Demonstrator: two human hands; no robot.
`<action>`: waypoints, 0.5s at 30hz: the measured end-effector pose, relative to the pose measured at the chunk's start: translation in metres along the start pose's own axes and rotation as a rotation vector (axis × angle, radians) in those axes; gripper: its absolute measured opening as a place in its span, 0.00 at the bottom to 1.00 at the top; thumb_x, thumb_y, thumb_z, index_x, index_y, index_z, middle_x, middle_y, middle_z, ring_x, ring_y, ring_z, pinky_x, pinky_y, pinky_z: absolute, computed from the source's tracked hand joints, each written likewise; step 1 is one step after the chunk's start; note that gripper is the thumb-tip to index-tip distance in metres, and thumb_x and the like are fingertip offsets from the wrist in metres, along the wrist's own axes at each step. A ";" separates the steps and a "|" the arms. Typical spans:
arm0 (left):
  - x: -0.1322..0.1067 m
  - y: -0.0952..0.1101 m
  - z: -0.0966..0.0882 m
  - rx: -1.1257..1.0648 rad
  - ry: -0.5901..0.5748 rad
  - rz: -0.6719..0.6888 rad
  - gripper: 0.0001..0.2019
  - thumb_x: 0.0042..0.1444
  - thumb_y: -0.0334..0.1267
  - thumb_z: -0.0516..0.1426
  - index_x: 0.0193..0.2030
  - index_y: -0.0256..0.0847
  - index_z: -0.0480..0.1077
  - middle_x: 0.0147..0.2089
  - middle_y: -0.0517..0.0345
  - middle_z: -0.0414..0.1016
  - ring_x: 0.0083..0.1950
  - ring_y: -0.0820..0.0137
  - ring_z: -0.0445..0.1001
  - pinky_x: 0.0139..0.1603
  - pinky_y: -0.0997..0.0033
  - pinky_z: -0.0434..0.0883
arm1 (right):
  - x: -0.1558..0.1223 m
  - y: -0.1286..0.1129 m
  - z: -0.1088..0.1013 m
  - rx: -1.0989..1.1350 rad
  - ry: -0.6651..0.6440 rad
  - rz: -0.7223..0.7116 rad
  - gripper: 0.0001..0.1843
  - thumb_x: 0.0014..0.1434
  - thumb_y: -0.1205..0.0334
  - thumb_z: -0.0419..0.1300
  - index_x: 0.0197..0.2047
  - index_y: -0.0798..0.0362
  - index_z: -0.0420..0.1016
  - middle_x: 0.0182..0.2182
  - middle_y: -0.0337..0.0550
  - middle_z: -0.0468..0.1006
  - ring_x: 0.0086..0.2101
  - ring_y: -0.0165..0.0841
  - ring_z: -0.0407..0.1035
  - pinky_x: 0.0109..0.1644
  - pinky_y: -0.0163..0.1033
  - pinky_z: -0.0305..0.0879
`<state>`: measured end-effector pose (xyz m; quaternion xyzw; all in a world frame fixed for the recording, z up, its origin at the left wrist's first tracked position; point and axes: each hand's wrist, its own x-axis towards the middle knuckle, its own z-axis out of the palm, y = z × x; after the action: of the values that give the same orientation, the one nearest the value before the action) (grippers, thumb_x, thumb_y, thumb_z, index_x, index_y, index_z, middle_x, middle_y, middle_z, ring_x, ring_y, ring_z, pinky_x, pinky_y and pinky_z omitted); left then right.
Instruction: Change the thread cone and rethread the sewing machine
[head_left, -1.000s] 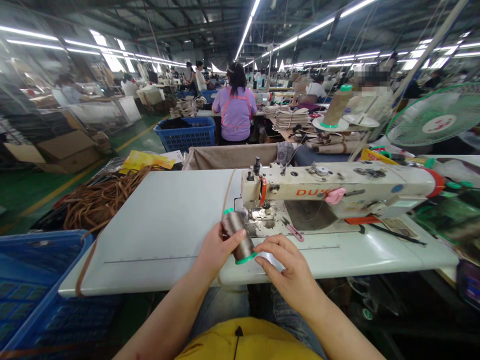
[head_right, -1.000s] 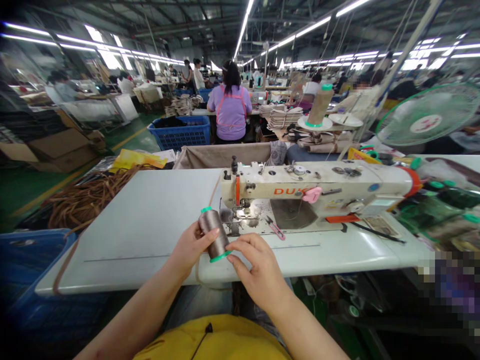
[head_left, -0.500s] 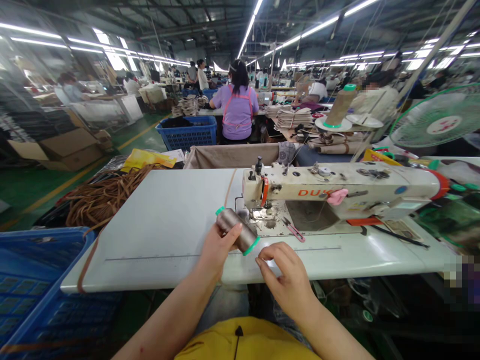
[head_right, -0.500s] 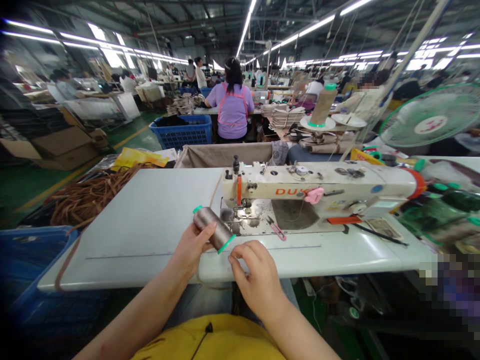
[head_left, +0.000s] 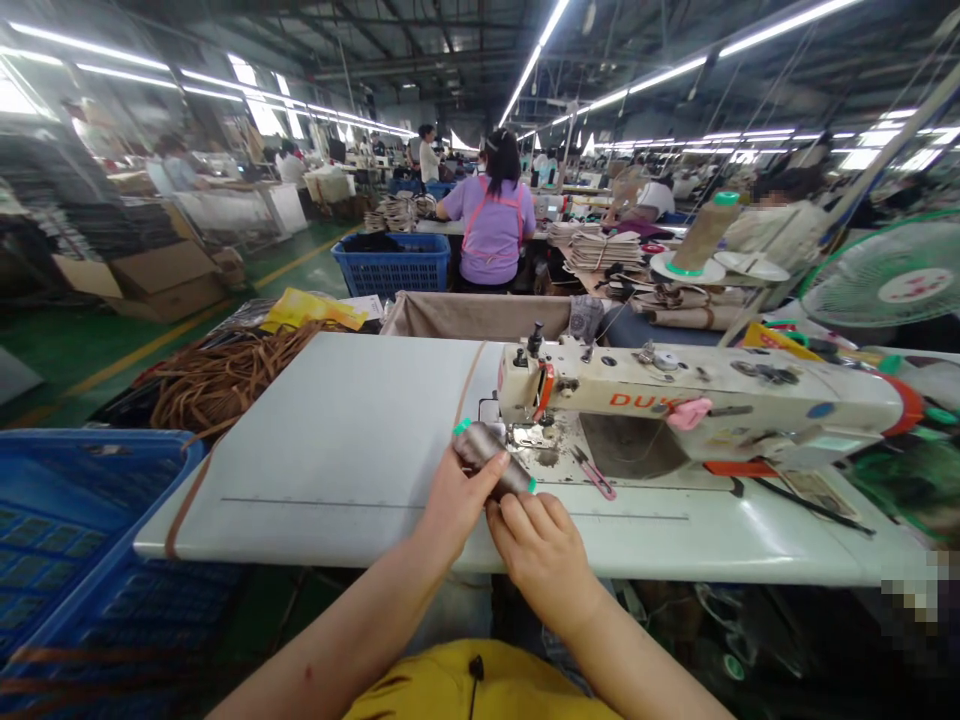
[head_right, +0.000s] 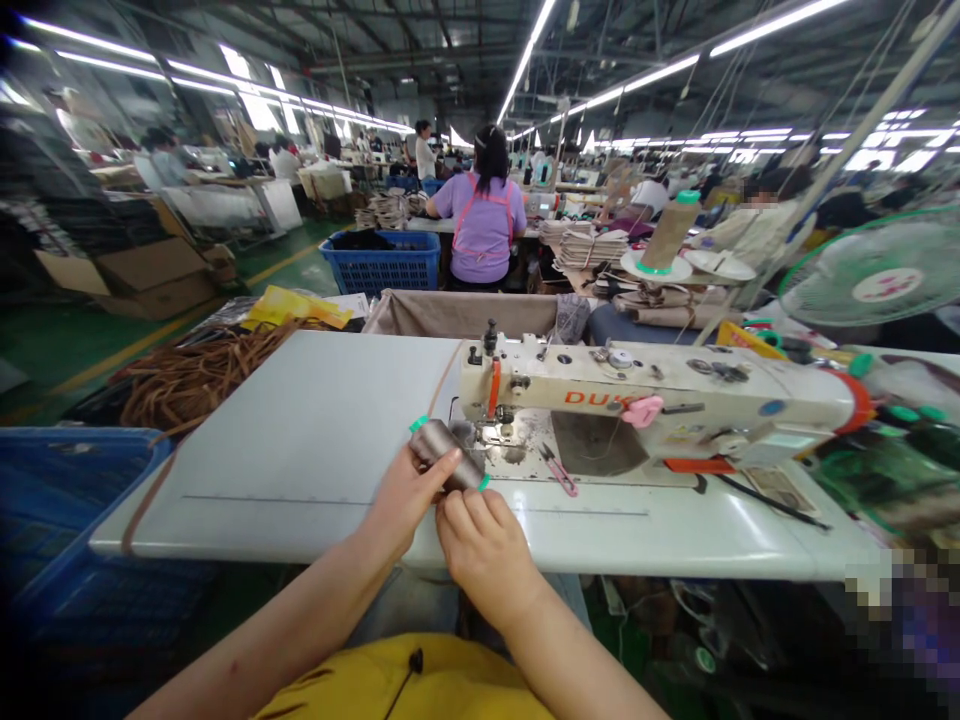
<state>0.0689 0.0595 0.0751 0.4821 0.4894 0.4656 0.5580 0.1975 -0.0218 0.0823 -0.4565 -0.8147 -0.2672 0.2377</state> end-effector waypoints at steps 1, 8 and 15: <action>-0.001 0.001 0.000 -0.024 -0.006 -0.028 0.34 0.50 0.62 0.71 0.53 0.38 0.71 0.47 0.46 0.78 0.48 0.56 0.78 0.41 0.66 0.77 | -0.001 -0.001 0.002 0.006 -0.003 0.005 0.13 0.71 0.74 0.54 0.46 0.54 0.79 0.36 0.45 0.77 0.37 0.38 0.66 0.48 0.47 0.63; -0.001 -0.001 -0.001 -0.060 -0.002 -0.042 0.35 0.48 0.62 0.72 0.51 0.38 0.70 0.45 0.47 0.78 0.45 0.57 0.78 0.37 0.68 0.76 | -0.006 0.002 0.003 0.232 -0.026 0.113 0.09 0.72 0.71 0.55 0.45 0.52 0.76 0.47 0.48 0.80 0.43 0.39 0.70 0.48 0.46 0.65; 0.004 -0.003 -0.008 0.065 0.076 0.168 0.30 0.50 0.54 0.72 0.51 0.39 0.69 0.48 0.46 0.78 0.48 0.57 0.78 0.52 0.61 0.74 | -0.006 0.004 -0.001 0.325 -0.229 0.367 0.09 0.71 0.68 0.55 0.36 0.51 0.69 0.28 0.41 0.76 0.30 0.35 0.69 0.37 0.41 0.56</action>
<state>0.0616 0.0634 0.0709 0.5210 0.4829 0.5128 0.4821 0.2038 -0.0245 0.0800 -0.5796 -0.7722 -0.0318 0.2584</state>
